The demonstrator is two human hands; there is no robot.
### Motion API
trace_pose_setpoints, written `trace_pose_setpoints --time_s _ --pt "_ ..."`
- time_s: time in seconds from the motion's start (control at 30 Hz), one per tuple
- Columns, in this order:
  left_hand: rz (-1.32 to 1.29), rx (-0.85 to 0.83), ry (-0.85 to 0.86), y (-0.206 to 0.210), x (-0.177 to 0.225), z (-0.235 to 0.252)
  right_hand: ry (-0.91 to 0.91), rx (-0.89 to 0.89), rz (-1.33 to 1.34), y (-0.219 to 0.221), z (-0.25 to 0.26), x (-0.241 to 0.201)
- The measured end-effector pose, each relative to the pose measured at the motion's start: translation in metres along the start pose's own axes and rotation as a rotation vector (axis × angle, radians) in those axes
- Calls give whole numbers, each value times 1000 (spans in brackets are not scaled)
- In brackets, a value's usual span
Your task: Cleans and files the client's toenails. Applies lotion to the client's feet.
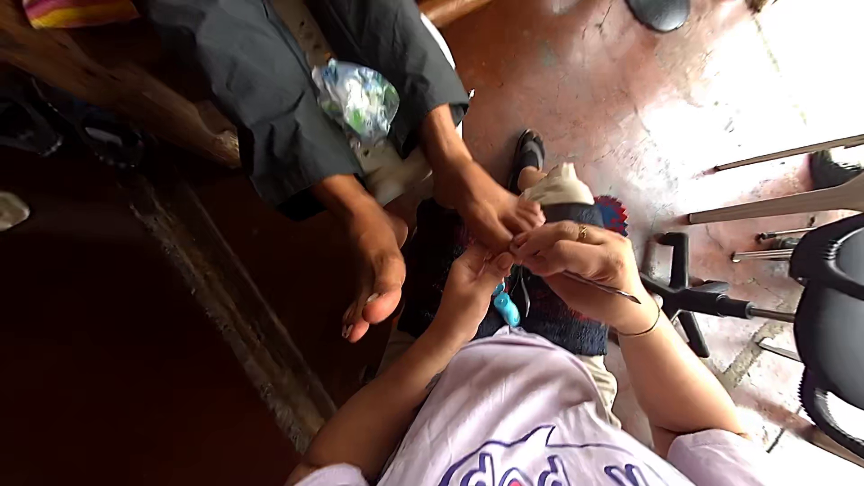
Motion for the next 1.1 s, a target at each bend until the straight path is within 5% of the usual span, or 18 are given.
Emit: trace_pose_setpoints --time_s 1.1 --pt "-19 47 51 -3 -7 3 17 -93 51 -8 8 6"
Point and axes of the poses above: each hand's wrist, its own z-axis towards the middle knuckle, its own y-axis out of the palm, x = y × z, the point moved 1 cm from there along z, towards the middle knuckle, and after that the axes turned 13 degrees about -z, right-handed, at the moved point
